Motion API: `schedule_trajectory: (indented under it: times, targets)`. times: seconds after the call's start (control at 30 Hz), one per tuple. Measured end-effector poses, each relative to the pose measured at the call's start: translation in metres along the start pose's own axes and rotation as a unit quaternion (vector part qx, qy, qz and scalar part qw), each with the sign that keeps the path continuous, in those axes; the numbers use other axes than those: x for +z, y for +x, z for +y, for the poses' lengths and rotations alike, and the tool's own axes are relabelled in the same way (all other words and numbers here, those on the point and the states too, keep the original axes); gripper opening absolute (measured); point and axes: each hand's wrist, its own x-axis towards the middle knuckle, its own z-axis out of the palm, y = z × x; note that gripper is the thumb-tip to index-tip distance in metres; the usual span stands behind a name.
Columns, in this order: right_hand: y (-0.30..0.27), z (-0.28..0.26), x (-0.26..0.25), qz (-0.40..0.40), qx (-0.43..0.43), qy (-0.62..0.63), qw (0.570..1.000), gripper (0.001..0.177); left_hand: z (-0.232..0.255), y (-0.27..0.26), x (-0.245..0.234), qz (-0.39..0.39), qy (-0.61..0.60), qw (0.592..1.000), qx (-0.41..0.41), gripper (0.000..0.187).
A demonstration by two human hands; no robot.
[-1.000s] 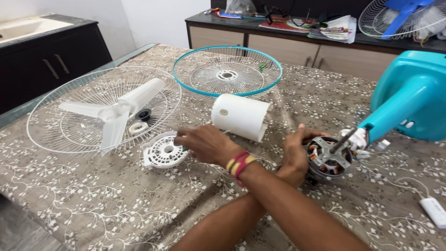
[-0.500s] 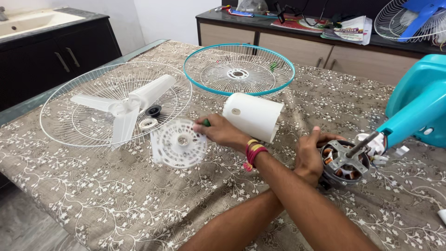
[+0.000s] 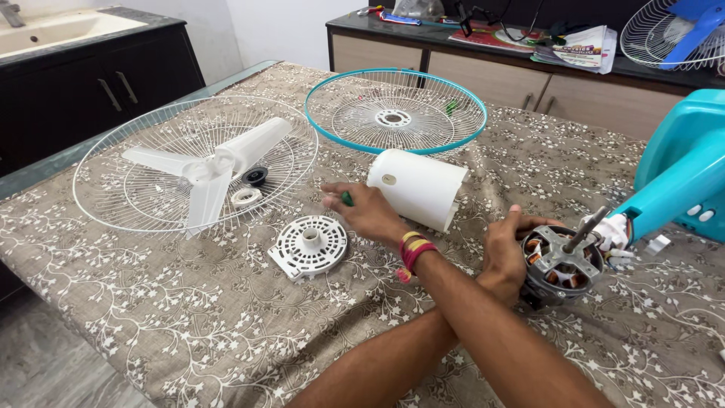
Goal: The person disassembles a teal electric fan by removing the front cover, unscrewing the motor housing, and separating the motor from the fan body. The person uses a green screwdriver to loosen screws and carefully detaches components.
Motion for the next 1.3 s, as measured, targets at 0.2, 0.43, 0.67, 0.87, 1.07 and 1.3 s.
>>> schedule_trajectory:
  times: [0.2,0.43,0.67,0.87,1.07,1.3]
  targets:
    - [-0.019,-0.018,-0.011,-0.030,0.020,0.025,0.999,0.032,0.000,0.000,0.003,-0.020,-0.002,0.998,0.051,0.072]
    - [-0.094,-0.077,-0.037,0.005,-0.117,-0.009,0.993,0.028,-0.007,0.001,0.000,-0.032,0.012,0.998,0.046,0.071]
    - [-0.185,-0.105,-0.093,0.194,-0.190,-0.203,0.941,0.020,-0.041,0.015,-0.019,-0.050,-0.045,0.997,0.034,0.069]
    - [-0.250,-0.058,-0.139,0.399,-0.227,-0.253,0.851,0.015,-0.039,0.013,-0.011,-0.015,0.008,1.000,0.017,0.067]
    - [-0.291,0.031,-0.167,0.498,-0.162,-0.299,0.798,0.013,-0.004,0.001,0.000,-0.007,0.042,0.999,-0.002,0.067]
    - [-0.292,0.085,-0.192,0.380,-0.070,-0.266,0.883,0.061,0.005,-0.006,0.006,-0.029,-0.003,1.000,0.002,0.068]
